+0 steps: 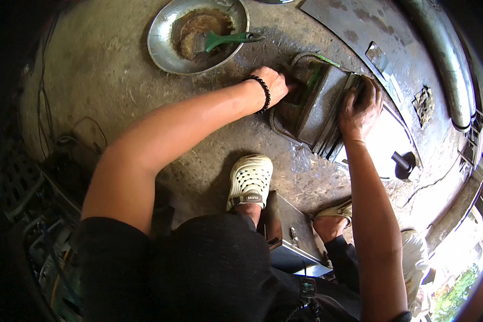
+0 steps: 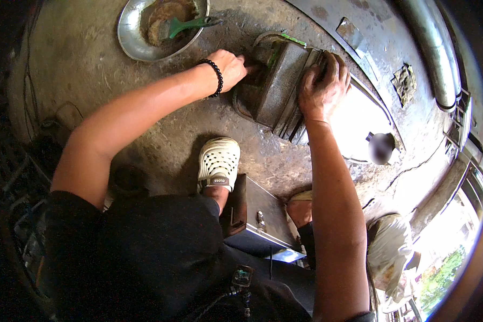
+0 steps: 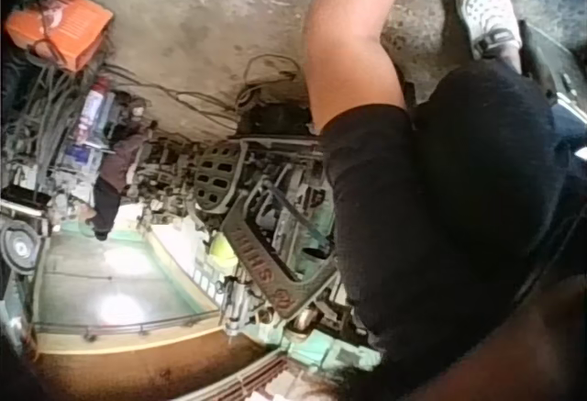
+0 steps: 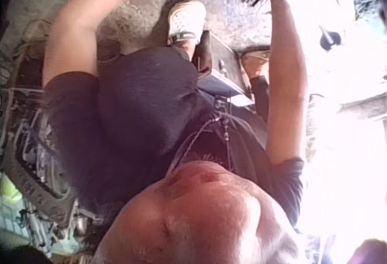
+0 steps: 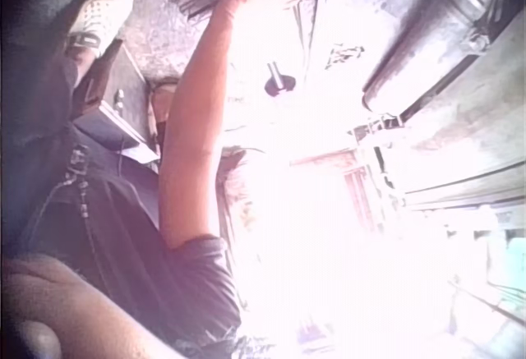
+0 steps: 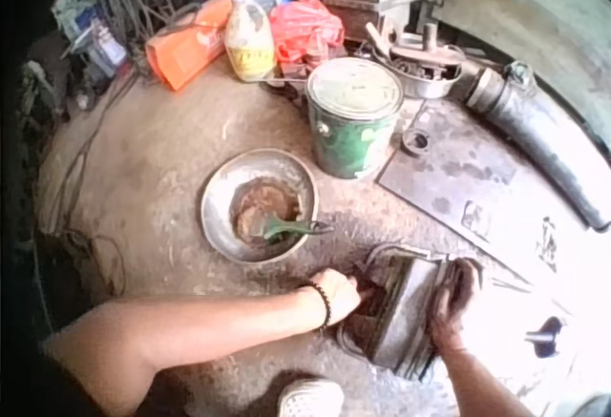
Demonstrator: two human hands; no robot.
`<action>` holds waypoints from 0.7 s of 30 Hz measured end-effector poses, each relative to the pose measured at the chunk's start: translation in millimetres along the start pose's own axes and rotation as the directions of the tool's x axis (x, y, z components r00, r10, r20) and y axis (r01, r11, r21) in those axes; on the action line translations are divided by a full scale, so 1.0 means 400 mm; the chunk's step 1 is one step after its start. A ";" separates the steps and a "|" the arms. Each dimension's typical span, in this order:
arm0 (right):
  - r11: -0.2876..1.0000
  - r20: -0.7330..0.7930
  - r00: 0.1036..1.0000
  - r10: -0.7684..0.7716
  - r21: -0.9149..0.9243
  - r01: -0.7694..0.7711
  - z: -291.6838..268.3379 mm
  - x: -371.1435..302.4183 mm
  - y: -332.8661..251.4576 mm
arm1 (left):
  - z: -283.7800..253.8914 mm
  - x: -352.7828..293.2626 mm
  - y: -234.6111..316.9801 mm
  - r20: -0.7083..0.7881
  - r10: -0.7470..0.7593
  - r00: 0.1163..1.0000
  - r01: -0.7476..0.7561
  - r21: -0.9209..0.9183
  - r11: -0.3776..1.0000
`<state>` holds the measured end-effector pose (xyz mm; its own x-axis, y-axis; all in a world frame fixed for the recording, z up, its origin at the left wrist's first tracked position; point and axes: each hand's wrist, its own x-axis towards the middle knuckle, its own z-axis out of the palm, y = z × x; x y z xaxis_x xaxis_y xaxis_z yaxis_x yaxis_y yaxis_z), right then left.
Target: The person sits on the floor and wipes a metal part clamped in a bench vise with a cloth. They repeatedly rub the surface and edges, occasionally repositioning the cloth and adjusting their grip.
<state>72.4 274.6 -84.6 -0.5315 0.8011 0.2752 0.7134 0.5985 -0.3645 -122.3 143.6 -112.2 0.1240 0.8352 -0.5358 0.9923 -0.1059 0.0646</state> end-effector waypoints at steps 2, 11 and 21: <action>1.000 0.010 1.000 0.001 -0.010 -0.001 -0.002 -0.001 -0.003 | -0.011 0.015 0.010 0.034 0.058 0.998 -0.061 0.071 0.996; 0.999 -0.008 1.000 0.013 -0.038 -0.013 -0.004 -0.004 -0.007 | -0.025 0.028 0.137 0.133 -0.181 0.974 0.143 0.254 0.957; 1.000 0.002 1.000 0.019 -0.007 -0.019 -0.007 -0.004 -0.009 | -0.024 0.003 0.075 0.187 -0.220 0.957 0.211 0.064 0.975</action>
<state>72.0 271.0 -81.1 -0.5191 0.8121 0.2665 0.7262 0.5835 -0.3634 -92.2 146.5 -102.7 -0.1001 0.7223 -0.6843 0.9938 0.0386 -0.1046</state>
